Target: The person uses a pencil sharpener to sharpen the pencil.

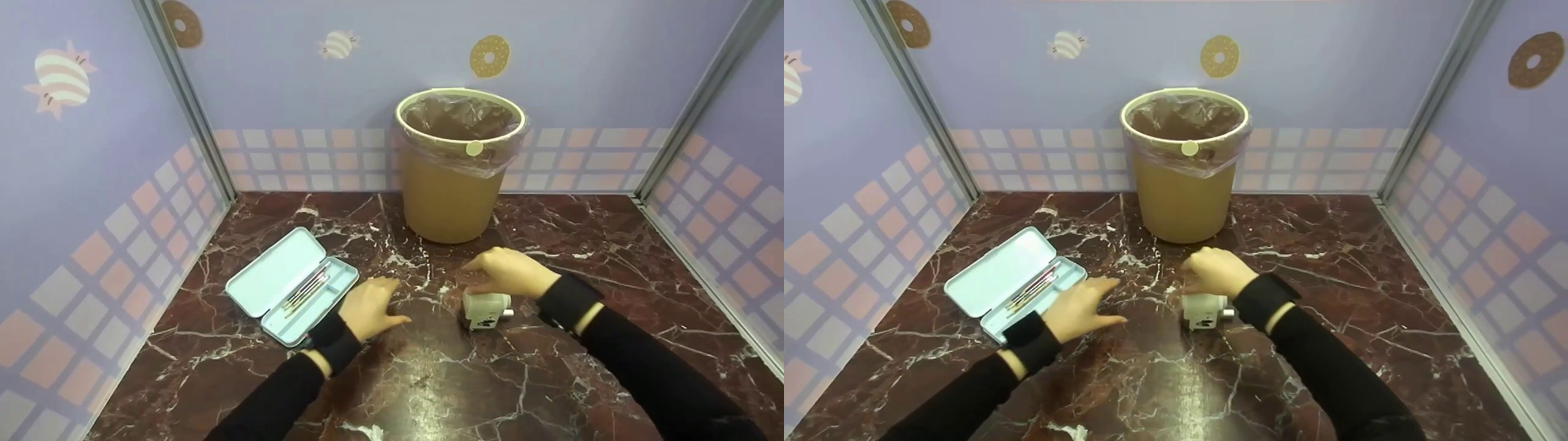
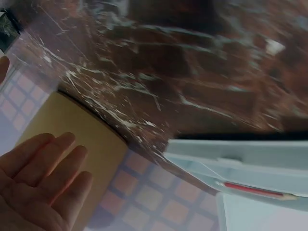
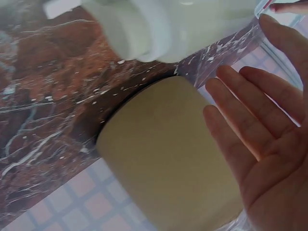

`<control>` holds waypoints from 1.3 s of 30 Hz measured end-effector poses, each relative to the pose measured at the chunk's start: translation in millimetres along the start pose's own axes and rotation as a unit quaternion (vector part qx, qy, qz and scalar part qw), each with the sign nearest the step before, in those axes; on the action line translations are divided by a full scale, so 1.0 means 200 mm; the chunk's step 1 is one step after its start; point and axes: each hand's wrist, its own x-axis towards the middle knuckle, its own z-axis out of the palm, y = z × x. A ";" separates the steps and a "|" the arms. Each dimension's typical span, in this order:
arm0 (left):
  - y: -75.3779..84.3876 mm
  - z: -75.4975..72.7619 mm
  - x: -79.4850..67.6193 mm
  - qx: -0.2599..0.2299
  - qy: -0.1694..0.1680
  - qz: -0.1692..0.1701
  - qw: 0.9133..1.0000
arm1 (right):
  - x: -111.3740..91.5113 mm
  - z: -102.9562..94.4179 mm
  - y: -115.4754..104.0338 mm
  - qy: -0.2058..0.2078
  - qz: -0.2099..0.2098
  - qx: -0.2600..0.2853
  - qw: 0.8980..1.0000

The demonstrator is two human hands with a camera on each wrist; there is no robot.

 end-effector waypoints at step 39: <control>0.22 0.16 0.16 -0.067 -0.075 -0.024 0.995 | -0.10 0.13 0.01 0.004 0.141 0.068 0.988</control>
